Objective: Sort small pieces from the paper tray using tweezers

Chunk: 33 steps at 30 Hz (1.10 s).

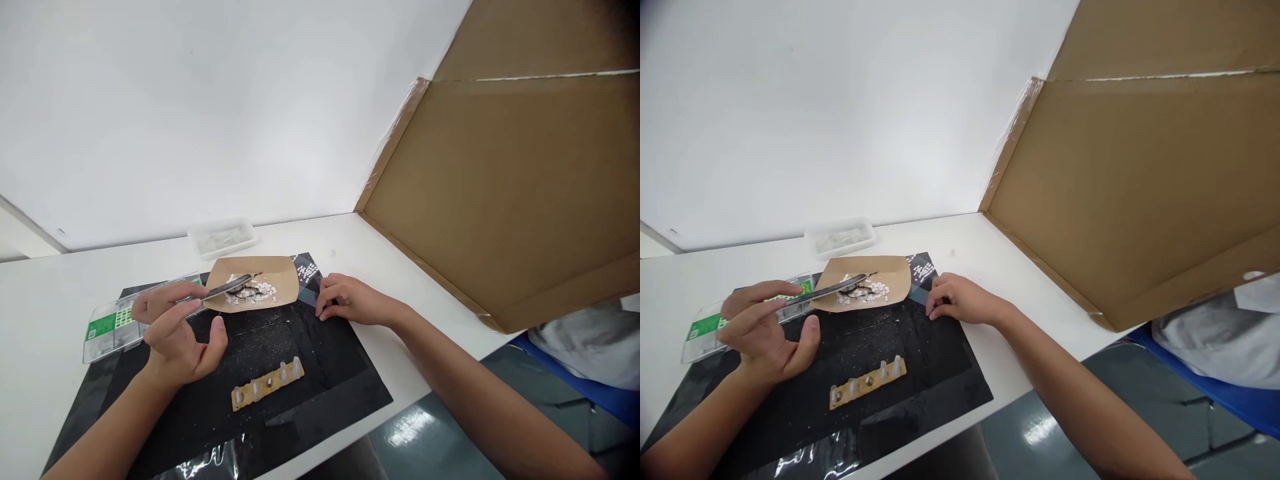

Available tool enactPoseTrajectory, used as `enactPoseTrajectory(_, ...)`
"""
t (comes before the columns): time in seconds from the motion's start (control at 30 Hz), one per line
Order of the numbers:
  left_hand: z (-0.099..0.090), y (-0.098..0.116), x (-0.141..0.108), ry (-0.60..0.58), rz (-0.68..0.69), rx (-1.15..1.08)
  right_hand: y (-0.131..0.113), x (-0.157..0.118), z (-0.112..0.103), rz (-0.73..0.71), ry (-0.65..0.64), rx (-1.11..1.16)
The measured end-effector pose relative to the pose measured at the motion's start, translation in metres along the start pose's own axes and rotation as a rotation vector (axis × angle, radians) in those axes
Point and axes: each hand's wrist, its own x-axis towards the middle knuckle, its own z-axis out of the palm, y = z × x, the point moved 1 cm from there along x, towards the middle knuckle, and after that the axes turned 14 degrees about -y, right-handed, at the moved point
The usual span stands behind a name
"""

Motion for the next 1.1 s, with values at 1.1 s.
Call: enactPoseTrajectory(1.1, 0.001, 0.005, 0.0, -0.036, -0.003, 0.003, -0.041, 0.081, -0.018, -0.133, 0.262, -0.292)
